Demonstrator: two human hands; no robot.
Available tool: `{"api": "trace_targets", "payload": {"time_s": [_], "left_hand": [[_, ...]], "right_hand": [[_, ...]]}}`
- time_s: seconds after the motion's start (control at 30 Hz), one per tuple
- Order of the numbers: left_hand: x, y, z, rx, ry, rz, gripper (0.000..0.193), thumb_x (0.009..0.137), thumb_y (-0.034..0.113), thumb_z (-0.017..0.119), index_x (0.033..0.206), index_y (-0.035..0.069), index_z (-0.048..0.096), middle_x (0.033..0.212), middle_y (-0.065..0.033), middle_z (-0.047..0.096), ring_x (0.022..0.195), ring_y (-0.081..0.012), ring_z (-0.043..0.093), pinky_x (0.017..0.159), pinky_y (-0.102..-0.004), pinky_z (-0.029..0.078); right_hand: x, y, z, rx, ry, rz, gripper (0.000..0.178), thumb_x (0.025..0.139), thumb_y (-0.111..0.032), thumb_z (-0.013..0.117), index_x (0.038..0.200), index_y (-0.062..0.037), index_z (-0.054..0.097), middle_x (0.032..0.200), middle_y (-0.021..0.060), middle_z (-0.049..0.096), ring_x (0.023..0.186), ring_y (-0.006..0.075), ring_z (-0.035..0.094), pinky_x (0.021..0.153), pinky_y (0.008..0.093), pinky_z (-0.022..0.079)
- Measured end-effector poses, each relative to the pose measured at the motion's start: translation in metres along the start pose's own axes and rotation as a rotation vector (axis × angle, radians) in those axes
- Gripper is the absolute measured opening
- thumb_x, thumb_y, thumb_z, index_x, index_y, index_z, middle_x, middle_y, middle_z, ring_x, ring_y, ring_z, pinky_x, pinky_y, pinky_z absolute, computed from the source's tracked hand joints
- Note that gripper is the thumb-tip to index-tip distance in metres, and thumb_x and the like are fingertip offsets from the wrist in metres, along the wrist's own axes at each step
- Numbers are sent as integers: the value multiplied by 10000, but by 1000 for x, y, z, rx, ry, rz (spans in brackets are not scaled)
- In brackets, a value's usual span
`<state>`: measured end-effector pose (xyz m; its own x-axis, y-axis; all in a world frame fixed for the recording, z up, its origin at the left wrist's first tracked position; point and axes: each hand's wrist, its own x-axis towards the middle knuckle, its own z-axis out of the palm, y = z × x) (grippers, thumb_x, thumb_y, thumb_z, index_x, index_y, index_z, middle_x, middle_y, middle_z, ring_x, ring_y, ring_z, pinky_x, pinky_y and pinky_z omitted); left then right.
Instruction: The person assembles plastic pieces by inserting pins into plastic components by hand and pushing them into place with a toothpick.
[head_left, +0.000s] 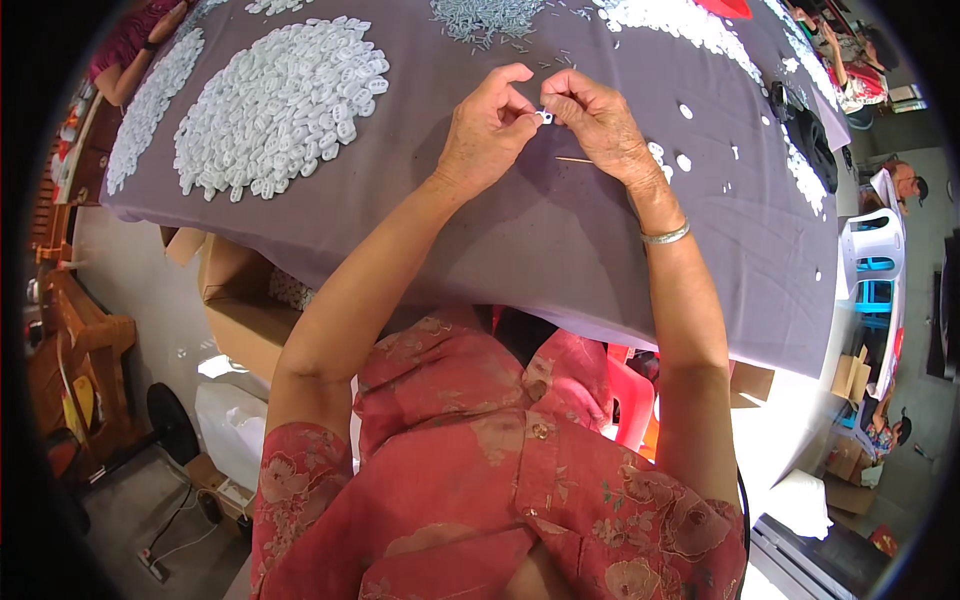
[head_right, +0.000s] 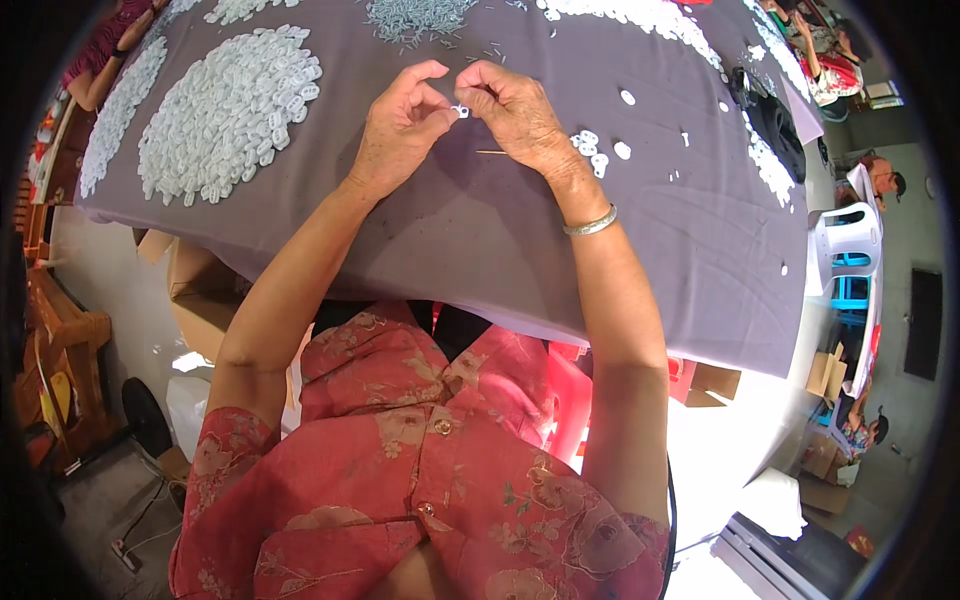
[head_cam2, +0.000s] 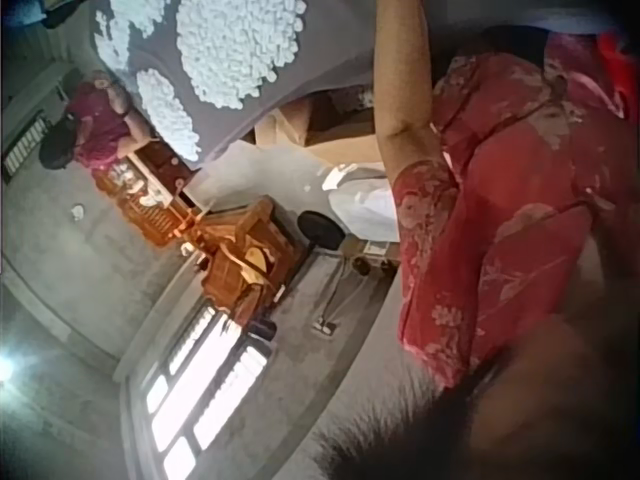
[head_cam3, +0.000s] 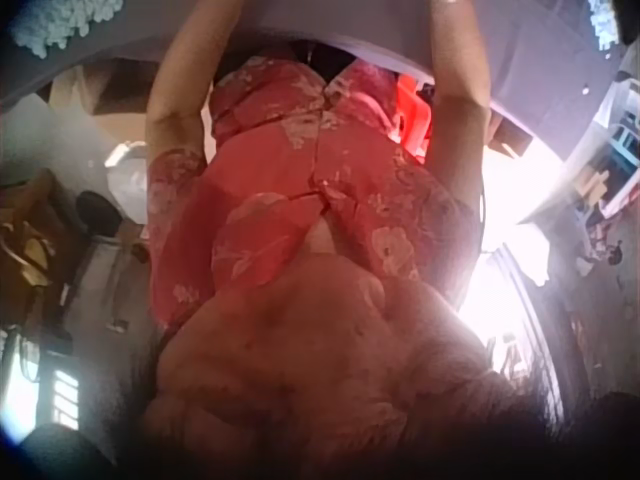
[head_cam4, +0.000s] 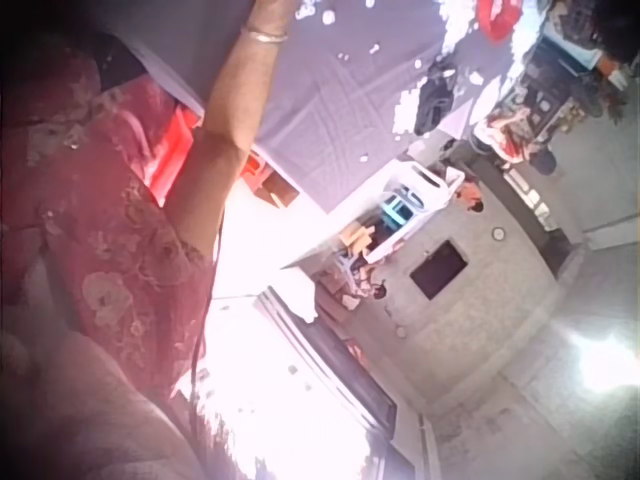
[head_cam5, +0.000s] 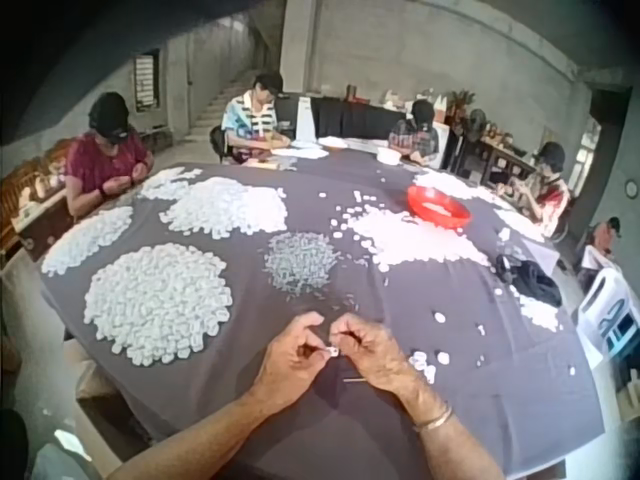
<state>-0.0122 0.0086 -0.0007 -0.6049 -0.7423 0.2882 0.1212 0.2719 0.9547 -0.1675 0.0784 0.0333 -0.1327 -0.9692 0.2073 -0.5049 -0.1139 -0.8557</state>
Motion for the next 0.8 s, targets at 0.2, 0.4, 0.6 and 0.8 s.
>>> {"api": "trace_targets", "payload": {"time_s": [0.2, 0.4, 0.6, 0.8], "left_hand": [[0, 0, 1, 2, -5, 4, 435, 770, 18, 600, 1188, 29, 480, 783, -33, 617, 694, -106, 575, 675, -260, 481], [-2, 2, 2, 4, -6, 6, 443, 785, 19, 605, 1203, 30, 460, 780, -31, 614, 691, -105, 569, 677, -260, 479], [-2, 5, 1, -36, 4, -29, 447, 788, 16, 607, 1200, 32, 434, 777, -26, 605, 697, -100, 558, 675, -256, 472], [-2, 6, 0, -69, 15, -82, 412, 789, 10, 602, 1161, 36, 425, 767, -22, 593, 686, -91, 545, 657, -250, 466]], "right_hand": [[-2, -3, -1, -32, -19, 25, 179, 921, -193, 570, 926, -13, 565, 784, -7, 564, 690, 82, 504, 660, 239, 458], [-2, -1, -2, -52, -63, 25, 178, 917, -188, 571, 900, -11, 560, 768, -6, 557, 687, 82, 497, 658, 248, 459], [0, -3, 1, -37, -53, 29, 184, 909, -195, 584, 869, -16, 573, 741, -15, 542, 673, 75, 474, 634, 241, 438], [2, -3, 4, -85, -27, 61, 189, 903, -194, 597, 844, -15, 588, 700, -23, 531, 643, 71, 464, 601, 238, 425]]}}
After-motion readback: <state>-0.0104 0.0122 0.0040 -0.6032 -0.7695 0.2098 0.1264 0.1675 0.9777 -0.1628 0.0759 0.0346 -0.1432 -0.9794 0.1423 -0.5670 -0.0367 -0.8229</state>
